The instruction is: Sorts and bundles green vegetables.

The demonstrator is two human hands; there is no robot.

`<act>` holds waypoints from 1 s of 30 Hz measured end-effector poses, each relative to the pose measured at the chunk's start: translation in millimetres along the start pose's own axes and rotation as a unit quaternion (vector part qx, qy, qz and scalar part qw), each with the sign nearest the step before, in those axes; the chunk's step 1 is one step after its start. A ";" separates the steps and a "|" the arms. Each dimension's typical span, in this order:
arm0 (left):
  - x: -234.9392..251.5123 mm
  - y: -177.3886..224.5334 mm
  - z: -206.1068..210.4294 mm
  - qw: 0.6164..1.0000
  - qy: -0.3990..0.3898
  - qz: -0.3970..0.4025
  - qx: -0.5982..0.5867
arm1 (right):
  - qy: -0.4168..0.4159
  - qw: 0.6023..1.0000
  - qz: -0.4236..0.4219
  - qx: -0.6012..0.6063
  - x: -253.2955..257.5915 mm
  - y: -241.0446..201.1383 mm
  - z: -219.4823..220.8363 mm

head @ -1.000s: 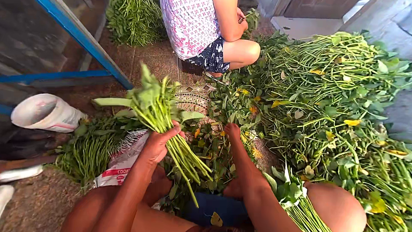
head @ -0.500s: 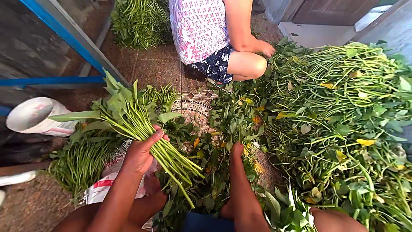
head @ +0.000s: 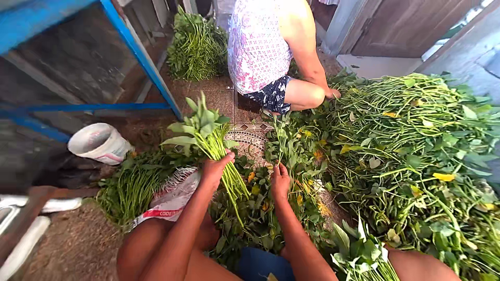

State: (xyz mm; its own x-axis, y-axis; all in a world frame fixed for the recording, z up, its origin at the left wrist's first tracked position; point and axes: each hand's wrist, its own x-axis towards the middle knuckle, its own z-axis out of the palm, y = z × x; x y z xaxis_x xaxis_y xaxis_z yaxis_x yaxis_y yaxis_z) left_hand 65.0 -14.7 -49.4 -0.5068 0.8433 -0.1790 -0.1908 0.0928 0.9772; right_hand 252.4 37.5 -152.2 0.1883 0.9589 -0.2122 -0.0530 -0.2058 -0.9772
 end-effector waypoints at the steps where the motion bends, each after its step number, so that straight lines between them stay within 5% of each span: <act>1: -0.4 -2.6 -0.7 1.000 -0.002 0.001 0.014 | -0.012 1.000 -0.004 -0.017 -7.9 -1.6 4.3; 9: -4.9 -2.5 -13.0 0.999 0.000 0.000 0.034 | -0.149 0.989 -0.015 -0.019 -50.9 -13.4 17.8; 17: -0.7 1.3 -29.3 0.995 -0.003 -0.084 0.044 | -0.360 0.930 -0.060 -0.036 -73.3 -35.1 17.9; 26: -8.7 10.7 -33.4 0.989 -0.092 -0.073 -0.086 | -0.421 0.906 0.032 -0.013 -70.5 -60.7 29.8; 30: -9.7 8.7 -33.9 0.993 -0.080 -0.045 -0.069 | -0.481 0.853 0.001 -0.203 -61.5 -65.7 18.0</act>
State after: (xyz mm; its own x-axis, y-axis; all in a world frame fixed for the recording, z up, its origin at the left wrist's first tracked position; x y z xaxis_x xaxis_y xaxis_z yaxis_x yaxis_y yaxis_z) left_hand 39.7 -40.0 -43.0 -0.3451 0.9091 -0.2332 -0.3472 0.1072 0.9317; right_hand 226.6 -4.5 -74.7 -0.7135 0.6350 -0.2962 0.3276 -0.0713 -0.9421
